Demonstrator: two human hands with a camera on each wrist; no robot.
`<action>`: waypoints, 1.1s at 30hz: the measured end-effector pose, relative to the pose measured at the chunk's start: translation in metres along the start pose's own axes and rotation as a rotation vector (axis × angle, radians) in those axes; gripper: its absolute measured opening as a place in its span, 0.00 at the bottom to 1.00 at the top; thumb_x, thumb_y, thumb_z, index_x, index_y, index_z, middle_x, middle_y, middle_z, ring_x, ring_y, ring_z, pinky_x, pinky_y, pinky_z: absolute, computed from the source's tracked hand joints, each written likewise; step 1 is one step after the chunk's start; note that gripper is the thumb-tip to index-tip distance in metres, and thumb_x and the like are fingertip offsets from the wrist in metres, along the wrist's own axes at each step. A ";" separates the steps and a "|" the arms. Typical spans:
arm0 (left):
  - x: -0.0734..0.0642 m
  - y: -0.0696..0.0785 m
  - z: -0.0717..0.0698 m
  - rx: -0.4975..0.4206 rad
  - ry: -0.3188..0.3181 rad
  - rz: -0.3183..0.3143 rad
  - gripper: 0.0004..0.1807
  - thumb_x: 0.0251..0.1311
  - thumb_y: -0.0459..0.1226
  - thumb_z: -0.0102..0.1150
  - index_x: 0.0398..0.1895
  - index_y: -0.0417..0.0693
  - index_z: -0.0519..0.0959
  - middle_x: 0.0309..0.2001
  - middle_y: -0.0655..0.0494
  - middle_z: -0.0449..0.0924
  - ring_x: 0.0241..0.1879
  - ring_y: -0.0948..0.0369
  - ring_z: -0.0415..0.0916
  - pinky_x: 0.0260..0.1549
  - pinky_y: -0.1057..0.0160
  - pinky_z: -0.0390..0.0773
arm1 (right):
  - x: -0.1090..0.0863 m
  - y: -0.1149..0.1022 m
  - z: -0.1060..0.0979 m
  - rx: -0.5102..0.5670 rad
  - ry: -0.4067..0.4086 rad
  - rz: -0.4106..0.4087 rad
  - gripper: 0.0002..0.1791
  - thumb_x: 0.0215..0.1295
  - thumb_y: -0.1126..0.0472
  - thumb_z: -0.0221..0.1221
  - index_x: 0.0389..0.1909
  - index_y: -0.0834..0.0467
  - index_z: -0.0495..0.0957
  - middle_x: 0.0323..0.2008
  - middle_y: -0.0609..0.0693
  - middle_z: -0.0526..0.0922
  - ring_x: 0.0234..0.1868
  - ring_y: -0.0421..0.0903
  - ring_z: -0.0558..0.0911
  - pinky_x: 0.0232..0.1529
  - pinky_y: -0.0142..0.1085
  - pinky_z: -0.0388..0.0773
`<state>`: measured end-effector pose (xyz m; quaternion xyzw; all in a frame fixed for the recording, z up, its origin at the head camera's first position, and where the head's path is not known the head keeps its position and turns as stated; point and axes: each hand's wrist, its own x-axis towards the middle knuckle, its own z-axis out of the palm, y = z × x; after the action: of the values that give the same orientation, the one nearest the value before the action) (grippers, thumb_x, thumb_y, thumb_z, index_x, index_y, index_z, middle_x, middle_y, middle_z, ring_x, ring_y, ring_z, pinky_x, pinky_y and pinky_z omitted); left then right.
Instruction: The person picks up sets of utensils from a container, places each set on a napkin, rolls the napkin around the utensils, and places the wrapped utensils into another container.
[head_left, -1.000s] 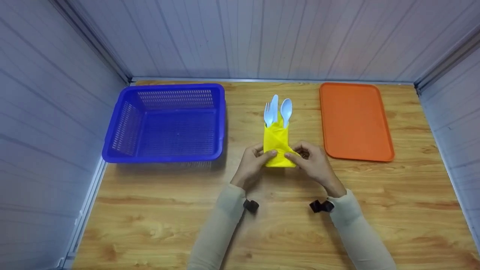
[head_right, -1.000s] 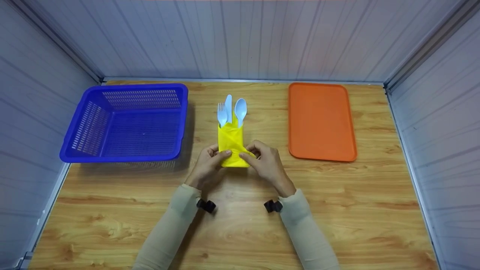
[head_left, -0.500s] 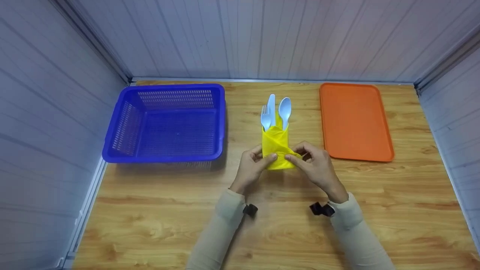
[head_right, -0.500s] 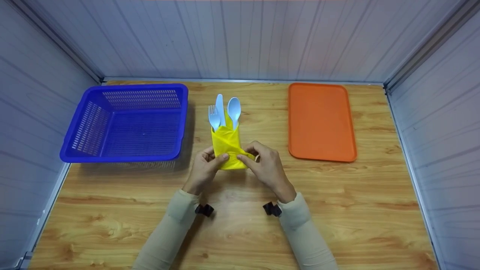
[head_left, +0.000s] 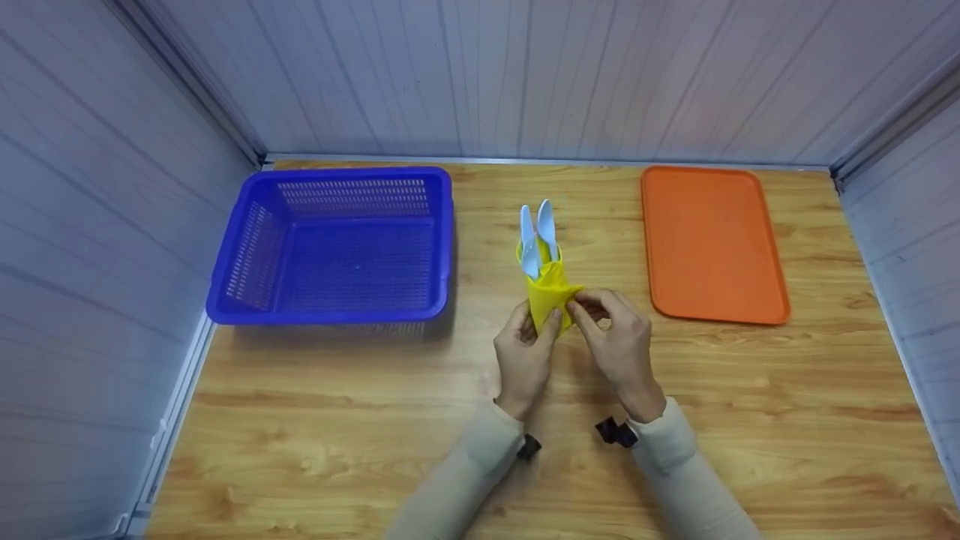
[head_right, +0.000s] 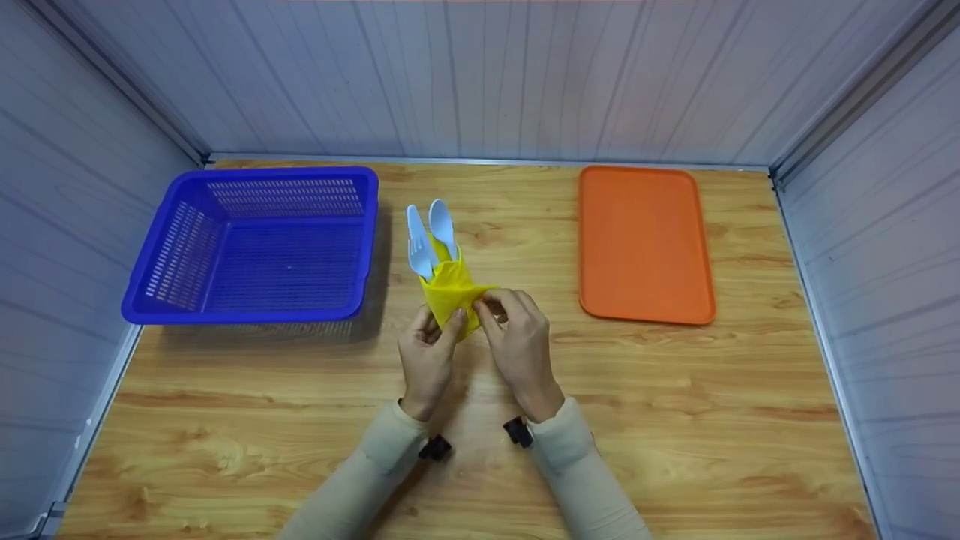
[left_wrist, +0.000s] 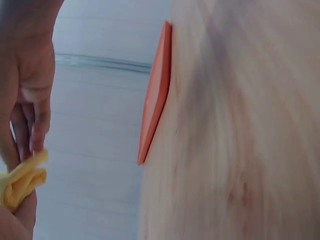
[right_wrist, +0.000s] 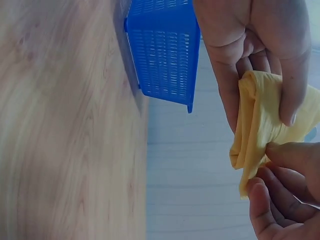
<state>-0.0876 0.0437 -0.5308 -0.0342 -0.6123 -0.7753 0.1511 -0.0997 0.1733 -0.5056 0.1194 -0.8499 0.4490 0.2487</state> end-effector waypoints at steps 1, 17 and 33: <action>-0.001 0.001 0.001 0.005 0.006 0.005 0.18 0.66 0.27 0.61 0.57 0.30 0.76 0.52 0.40 0.82 0.51 0.52 0.82 0.47 0.54 0.82 | 0.000 0.000 0.001 0.009 0.004 0.003 0.08 0.61 0.64 0.69 0.41 0.61 0.85 0.37 0.49 0.86 0.33 0.40 0.83 0.34 0.34 0.82; 0.008 -0.003 -0.009 -0.072 -0.098 -0.049 0.17 0.67 0.29 0.60 0.57 0.30 0.76 0.51 0.41 0.82 0.49 0.51 0.82 0.45 0.53 0.83 | 0.006 -0.014 -0.011 0.344 -0.110 0.147 0.14 0.61 0.78 0.63 0.48 0.74 0.81 0.44 0.65 0.85 0.42 0.56 0.85 0.43 0.34 0.82; 0.038 0.001 -0.038 -0.117 -0.491 -0.256 0.19 0.67 0.34 0.61 0.58 0.31 0.77 0.48 0.42 0.84 0.46 0.51 0.83 0.45 0.52 0.82 | -0.006 0.019 -0.019 0.619 -0.243 0.325 0.12 0.63 0.73 0.64 0.46 0.73 0.78 0.43 0.64 0.80 0.43 0.54 0.83 0.44 0.38 0.83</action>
<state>-0.1183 0.0001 -0.5297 -0.1519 -0.5842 -0.7905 -0.1033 -0.0964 0.1991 -0.5132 0.1046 -0.7050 0.7011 0.0236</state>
